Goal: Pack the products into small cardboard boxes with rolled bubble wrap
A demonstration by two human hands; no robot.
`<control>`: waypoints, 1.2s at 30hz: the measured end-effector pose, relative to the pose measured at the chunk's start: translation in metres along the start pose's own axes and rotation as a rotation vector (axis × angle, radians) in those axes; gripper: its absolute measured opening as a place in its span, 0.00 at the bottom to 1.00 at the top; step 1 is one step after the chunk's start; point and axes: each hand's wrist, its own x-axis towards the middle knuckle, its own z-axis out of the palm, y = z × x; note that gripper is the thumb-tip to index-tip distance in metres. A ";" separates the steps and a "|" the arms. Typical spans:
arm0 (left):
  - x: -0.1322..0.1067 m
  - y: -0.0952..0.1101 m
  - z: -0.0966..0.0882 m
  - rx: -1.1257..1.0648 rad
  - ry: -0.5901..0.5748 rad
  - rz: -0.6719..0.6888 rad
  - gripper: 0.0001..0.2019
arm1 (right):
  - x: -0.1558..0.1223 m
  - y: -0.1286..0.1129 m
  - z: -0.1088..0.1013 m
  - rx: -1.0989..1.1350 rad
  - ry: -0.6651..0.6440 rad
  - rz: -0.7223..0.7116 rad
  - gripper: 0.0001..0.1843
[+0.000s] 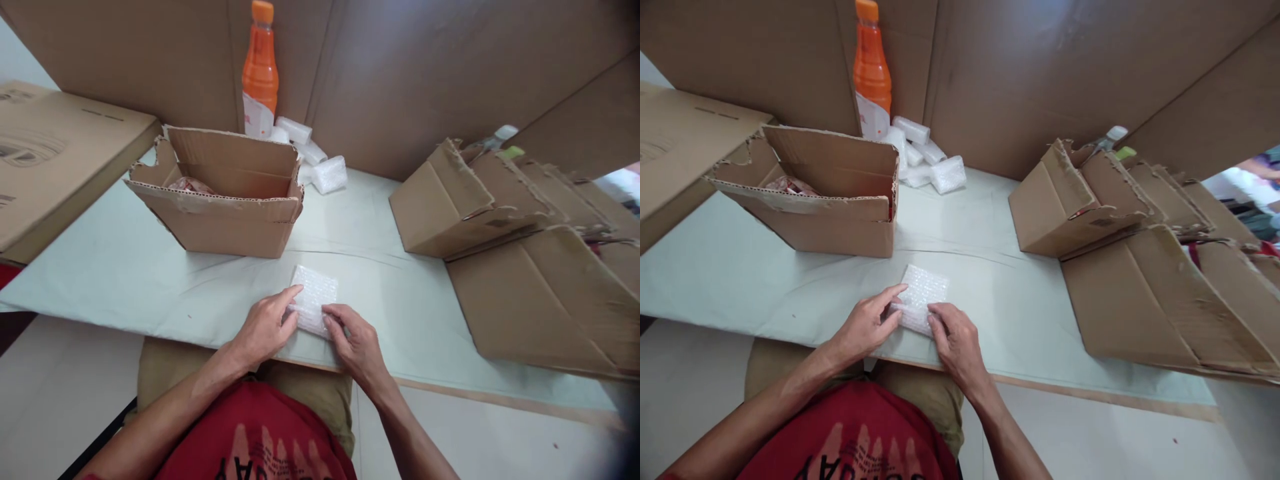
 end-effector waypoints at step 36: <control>0.032 -0.002 0.008 0.226 -0.010 0.071 0.26 | 0.000 0.010 0.004 -0.360 0.045 -0.075 0.18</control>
